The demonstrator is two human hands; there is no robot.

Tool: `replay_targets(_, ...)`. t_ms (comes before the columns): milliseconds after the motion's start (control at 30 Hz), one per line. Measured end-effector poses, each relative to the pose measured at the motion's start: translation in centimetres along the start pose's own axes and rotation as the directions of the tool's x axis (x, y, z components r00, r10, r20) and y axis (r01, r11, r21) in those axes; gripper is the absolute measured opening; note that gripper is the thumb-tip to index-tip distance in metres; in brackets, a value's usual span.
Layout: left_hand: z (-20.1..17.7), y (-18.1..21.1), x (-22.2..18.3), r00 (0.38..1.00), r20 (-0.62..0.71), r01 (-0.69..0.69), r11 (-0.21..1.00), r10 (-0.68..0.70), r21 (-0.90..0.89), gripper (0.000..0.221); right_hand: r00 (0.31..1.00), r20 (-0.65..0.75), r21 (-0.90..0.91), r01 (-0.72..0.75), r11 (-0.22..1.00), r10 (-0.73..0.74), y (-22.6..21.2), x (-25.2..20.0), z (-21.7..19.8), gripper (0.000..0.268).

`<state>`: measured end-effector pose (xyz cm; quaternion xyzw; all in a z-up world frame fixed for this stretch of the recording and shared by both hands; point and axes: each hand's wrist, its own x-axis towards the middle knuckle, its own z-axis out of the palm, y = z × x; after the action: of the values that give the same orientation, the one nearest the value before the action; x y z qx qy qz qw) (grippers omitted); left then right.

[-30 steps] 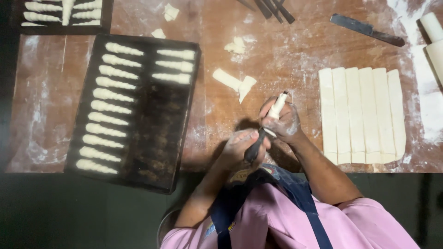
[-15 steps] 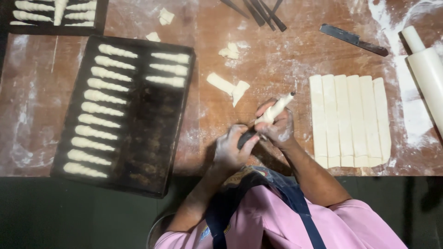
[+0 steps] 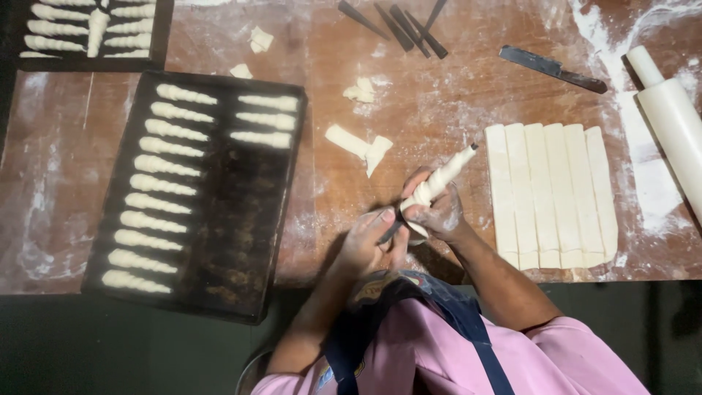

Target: The person takes flat strips of dough, wraps each strip in a spiral around a dark conical metal mold, and places the covered mold onto a baking tray alongside previously finished ones. They repeat this cycle continuously, occasionally repositioning the tray and picking up a new mold and dough strip.

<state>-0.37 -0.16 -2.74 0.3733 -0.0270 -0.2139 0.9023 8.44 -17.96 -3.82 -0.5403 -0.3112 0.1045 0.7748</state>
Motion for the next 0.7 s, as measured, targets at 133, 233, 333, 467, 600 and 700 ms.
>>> replay_targets(133, 2.7, 2.1, -0.2, 0.913, -0.116, -0.180, 0.640, 0.392, 0.747, 0.034, 0.981, -0.190, -0.128, -0.059, 0.990, 0.034, 0.7, -0.3, -0.2, 0.041)
replay_targets(233, 0.6, 0.8, -0.6, 0.967, -0.079, -0.138, 0.759, 0.242, 0.637, 0.032, 0.989, -0.129, -0.092, -0.085, 0.992, 0.073, -0.3, -0.1, 0.3, 0.044)
replay_targets(333, 0.4, 0.6, -0.4, 0.997, 0.046, -0.061, 0.989, 0.055, 0.134, 0.033, 0.999, -0.025, -0.078, -0.036, 0.996, 0.034, -0.1, -0.3, 0.5, 0.041)
replay_targets(467, 3.7, 2.8, -0.5, 0.874, -0.021, -0.295, 0.566, 0.485, 0.770, 0.035, 0.951, -0.303, -0.221, -0.124, 0.967, 0.052, 0.8, -0.4, 0.2, 0.040)
replay_targets(600, 0.7, 1.3, -0.6, 0.947, -0.037, -0.264, 0.839, 0.319, 0.476, 0.039, 0.985, -0.168, -0.100, 0.007, 0.995, -0.024, 0.0, -0.4, 0.7, 0.041)
replay_targets(700, 0.7, 1.2, -0.2, 0.999, 0.030, -0.010, 0.997, 0.012, -0.077, 0.042, 0.998, -0.059, -0.079, -0.030, 0.996, 0.025, 0.2, -0.5, 0.6, 0.051)
